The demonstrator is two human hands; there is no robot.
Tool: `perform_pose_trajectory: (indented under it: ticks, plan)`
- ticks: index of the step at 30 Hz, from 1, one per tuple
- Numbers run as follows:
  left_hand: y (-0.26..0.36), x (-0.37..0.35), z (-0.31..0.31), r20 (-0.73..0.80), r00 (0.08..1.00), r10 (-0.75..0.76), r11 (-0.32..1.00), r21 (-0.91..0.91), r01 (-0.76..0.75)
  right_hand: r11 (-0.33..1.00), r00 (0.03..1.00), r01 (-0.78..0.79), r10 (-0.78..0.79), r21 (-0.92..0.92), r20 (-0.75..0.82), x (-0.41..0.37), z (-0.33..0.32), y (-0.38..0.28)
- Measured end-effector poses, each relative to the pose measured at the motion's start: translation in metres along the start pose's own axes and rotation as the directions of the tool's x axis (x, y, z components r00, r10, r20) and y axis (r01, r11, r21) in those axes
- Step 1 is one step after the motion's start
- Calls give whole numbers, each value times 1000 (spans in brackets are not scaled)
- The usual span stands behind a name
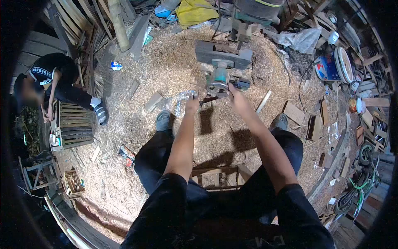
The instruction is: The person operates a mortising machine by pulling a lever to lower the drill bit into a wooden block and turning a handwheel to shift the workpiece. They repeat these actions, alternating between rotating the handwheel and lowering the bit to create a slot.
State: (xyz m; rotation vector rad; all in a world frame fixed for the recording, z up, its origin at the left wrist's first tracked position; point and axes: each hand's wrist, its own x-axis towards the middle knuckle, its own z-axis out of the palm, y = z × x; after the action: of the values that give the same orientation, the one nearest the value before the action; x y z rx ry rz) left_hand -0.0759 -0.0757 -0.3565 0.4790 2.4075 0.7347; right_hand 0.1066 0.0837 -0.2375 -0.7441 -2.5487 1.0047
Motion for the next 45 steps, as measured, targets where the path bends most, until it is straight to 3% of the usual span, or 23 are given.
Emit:
perform_pose_trajectory:
  ticks: [4, 6, 7, 9, 10, 14, 16, 17, 18, 21, 23, 25, 27, 28, 31, 35, 36, 39, 40, 43, 45]
  plan:
    - [-57, 52, 61, 55, 996, -70, 996, 60, 67, 1000, 999, -23, 23, -1, 38, 1, -11, -15]
    - [-62, 54, 86, -36, 985, -166, 986, 7, 166, 998, 999, -20, 22, -61, 36, -1, -11, -14]
    - [-54, 48, 86, 18, 967, -255, 940, -231, 252, 999, 999, -21, 23, -39, 48, 0, -10, -11]
    - [-41, 35, 77, 175, 906, -385, 665, -629, 404, 1000, 997, -20, 18, 18, 75, 1, -7, -7]
    - [-83, 59, 107, -61, 988, -144, 973, -189, 130, 999, 997, -54, 53, 3, 53, 3, -14, -19]
    - [-33, 22, 57, -84, 988, -129, 978, -178, 112, 985, 982, -161, 154, 60, 110, 2, -20, -19]
    - [-18, -5, 45, -228, 974, 15, 996, -77, -34, 962, 953, -256, 234, 95, 194, 3, -38, -25]
    - [-3, -13, 40, -302, 948, 102, 993, -25, -115, 979, 968, -188, 173, 72, 180, 5, -41, -18]
    - [6, -23, 44, -427, 887, 175, 968, -90, -234, 992, 980, -119, 110, 48, 163, 5, -36, -1]
    - [39, -52, 35, -368, 914, 172, 976, -62, -209, 999, 992, -51, 51, -2, 117, -7, -31, 24]
    - [47, -62, 38, -254, 942, 220, 949, -169, -267, 998, 993, -62, 62, -3, 98, -14, -41, 20]
    - [75, -94, 34, -263, 911, 317, 935, -72, -346, 995, 990, -95, 94, 6, 101, -27, -55, 14]
    - [102, -116, 37, -238, 933, 270, 959, -15, -282, 1000, 999, 0, 0, -5, 53, -38, -51, 36]
    - [103, -116, 42, -259, 912, 319, 938, -50, -342, 999, 998, 47, -47, -15, 32, -41, -54, 38]
    - [106, -122, 35, -194, 913, 359, 914, -124, -386, 979, 983, -143, 159, -148, 96, -54, -65, 36]
    - [91, -113, 6, 112, 917, 384, 885, -329, -330, 984, 983, -95, 117, -153, 141, -55, -67, 36]
    - [82, -104, 2, 97, 883, 460, 883, -152, -444, 981, 976, -104, 133, -163, 175, -56, -69, 32]
    - [57, -83, 3, 6, 814, 581, 812, -70, -579, 971, 956, -77, 136, -225, 259, -56, -63, 39]
    - [88, -97, -28, 327, 903, 278, 961, -96, -261, 967, 949, -62, 134, -248, 287, -58, -60, 45]
    - [104, -92, -40, 204, 910, 362, 919, 83, -384, 935, 929, -243, 302, -260, 216, -57, -59, 43]
    - [122, -96, -49, 130, 896, 424, 886, 146, -441, 946, 955, -249, 275, -208, 108, -57, -61, 42]
